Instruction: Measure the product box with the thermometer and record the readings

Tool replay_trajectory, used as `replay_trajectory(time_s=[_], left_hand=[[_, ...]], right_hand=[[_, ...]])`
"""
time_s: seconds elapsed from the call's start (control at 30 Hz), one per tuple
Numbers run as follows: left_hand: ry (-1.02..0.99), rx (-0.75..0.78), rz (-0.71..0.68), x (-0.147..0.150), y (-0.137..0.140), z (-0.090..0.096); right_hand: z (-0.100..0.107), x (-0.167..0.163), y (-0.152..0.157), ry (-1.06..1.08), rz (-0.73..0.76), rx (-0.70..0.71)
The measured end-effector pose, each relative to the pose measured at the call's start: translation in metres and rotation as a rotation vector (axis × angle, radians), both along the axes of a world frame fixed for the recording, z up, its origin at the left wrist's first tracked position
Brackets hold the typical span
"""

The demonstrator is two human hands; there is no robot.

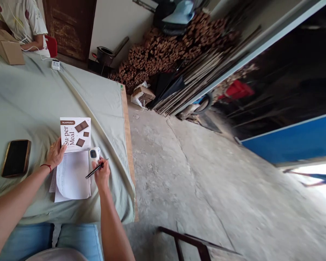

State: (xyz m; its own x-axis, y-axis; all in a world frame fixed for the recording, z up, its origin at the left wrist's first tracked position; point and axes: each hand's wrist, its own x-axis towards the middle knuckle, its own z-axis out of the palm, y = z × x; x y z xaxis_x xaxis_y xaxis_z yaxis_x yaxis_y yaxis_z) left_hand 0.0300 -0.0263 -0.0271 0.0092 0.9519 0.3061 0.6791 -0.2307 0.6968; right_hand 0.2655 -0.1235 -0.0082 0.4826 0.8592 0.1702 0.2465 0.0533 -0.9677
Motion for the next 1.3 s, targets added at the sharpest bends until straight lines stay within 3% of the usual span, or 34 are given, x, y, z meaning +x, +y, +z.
replay_trajectory(time_s=[0.1,0.27,0.43,0.57,0.8,1.3], left_hand=[[0.115,-0.003,0.049,0.002,0.0,-0.005],[0.19,-0.031,0.054,0.003,0.002,-0.007],[0.195,-0.052,0.034,0.001,-0.001,-0.004],[0.178,-0.055,0.026,0.002,0.0,-0.005],[0.123,-0.058,0.023,0.002,-0.001,-0.005],[0.144,-0.074,0.022,0.003,-0.003,0.0]], right_hand=[[0.031,-0.024,0.024,0.416,0.036,0.138],[0.059,-0.06,0.065,0.601,0.138,0.19],[0.049,-0.064,0.084,0.615,0.195,0.106],[0.044,-0.064,0.086,0.572,0.196,0.123],[0.048,-0.071,0.088,0.601,0.122,0.138],[0.055,-0.076,0.083,0.533,0.11,0.123]])
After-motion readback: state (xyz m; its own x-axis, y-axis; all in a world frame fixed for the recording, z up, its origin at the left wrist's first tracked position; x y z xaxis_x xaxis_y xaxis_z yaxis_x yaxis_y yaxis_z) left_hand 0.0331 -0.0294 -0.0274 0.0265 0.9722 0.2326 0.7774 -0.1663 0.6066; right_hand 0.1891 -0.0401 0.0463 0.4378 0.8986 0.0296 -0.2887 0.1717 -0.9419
